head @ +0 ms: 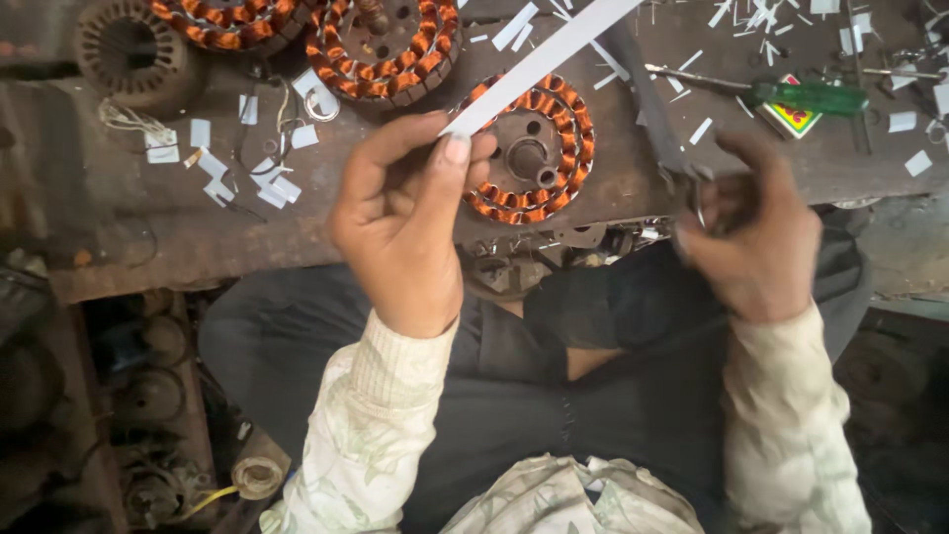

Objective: The person sits cross-legged on the floor and assembles a motor stator by inserting small white insulating pieces into the copper windings. They use a metal rod to press the pieces into place and scissors to cut a strip of white material into smaller pieces for insertion.

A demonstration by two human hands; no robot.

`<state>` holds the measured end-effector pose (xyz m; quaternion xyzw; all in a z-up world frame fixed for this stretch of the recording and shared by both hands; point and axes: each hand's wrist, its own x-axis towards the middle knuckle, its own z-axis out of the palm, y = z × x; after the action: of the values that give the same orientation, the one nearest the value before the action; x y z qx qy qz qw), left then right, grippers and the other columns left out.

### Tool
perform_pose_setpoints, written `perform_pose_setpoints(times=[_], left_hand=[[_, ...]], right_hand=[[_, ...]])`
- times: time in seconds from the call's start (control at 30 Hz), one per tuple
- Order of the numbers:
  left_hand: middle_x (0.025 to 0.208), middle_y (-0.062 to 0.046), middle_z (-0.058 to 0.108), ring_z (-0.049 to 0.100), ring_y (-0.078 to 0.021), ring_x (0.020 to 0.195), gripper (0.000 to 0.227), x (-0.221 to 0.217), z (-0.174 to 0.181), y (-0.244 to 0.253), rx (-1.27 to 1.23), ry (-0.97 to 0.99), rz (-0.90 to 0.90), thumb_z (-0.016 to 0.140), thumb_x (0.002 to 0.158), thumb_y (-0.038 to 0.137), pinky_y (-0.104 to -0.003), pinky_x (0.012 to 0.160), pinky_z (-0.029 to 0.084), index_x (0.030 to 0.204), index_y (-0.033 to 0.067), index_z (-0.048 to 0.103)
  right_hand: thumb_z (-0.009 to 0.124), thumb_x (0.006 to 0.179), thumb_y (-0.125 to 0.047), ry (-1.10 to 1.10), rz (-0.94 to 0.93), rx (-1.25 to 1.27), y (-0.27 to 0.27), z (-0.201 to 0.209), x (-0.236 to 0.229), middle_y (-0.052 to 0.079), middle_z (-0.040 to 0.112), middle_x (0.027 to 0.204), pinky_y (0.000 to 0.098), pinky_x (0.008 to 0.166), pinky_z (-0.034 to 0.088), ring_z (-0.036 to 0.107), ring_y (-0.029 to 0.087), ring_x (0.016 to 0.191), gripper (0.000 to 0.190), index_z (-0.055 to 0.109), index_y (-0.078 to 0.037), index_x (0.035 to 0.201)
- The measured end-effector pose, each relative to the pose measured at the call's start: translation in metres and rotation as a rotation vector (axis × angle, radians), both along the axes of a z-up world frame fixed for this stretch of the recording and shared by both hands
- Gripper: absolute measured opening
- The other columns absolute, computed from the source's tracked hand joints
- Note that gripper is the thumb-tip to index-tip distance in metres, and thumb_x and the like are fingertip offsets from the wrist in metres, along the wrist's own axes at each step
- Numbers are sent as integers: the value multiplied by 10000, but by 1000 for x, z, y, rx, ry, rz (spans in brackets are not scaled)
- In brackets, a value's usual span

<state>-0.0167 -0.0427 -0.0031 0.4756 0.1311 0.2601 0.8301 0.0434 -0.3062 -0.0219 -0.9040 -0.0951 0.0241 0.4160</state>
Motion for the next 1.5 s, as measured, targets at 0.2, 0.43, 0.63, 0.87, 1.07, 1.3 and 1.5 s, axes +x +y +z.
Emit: perform_pose_setpoints(times=[0.2, 0.43, 0.63, 0.87, 1.07, 1.3, 1.5], left_hand=[[1071, -135, 736, 758, -180, 966, 181, 28, 8, -9, 31, -27, -77, 689, 1067, -47, -287, 863, 632, 1241, -45, 635], [947, -97, 757, 734, -140, 779, 158, 58, 49, -38, 167, 117, -168, 728, 988, -20, -250, 654, 589, 1141, -53, 707], [997, -101, 766, 761, -130, 859, 201, 47, 48, -81, 82, 105, -274, 725, 965, -44, -264, 763, 652, 1165, -68, 712], [1050, -124, 769, 762, -135, 901, 221, 48, 38, -82, 68, 110, -341, 719, 965, -46, -277, 831, 662, 1181, -85, 705], [1041, -128, 771, 762, -139, 877, 230, 49, 36, -82, 46, 163, -349, 718, 959, -40, -266, 801, 649, 1185, -85, 705], [1120, -93, 699, 773, -150, 918, 206, 45, 42, -78, 161, 117, -315, 707, 980, -36, -250, 811, 653, 1183, -69, 719], [1144, -86, 705, 774, -148, 935, 208, 43, 44, -77, 237, 91, -314, 706, 985, -38, -239, 828, 656, 1192, -47, 725]], right_hand=[[810, 893, -386, 411, -78, 1028, -43, -19, -59, 90, 595, 883, 293, 585, 452, 479, 81, 528, 875, 444, 57, 1553], [746, 920, -538, 747, -224, 1211, -34, -73, -88, 133, 564, 765, 296, 528, 396, 575, 228, 685, 848, 452, 105, 1387], [882, 863, -280, 294, 311, 1146, -19, -68, -86, 37, 549, 1030, 321, 862, 478, 515, 125, 868, 874, 429, 43, 1538], [854, 831, -158, 353, 209, 1017, -18, -66, -77, 20, 535, 930, 282, 790, 469, 533, 146, 865, 801, 455, 84, 1481], [832, 818, -84, 391, 150, 858, -29, -79, -74, 18, 541, 853, 294, 718, 471, 545, 148, 786, 692, 543, 111, 1416], [829, 851, -117, 360, 304, 1084, -25, -74, -71, 15, 551, 897, 299, 764, 477, 559, 151, 847, 702, 506, 69, 1446], [806, 837, -86, 350, 236, 893, -32, -81, -74, 23, 538, 833, 312, 709, 467, 531, 150, 767, 672, 543, 93, 1428]])
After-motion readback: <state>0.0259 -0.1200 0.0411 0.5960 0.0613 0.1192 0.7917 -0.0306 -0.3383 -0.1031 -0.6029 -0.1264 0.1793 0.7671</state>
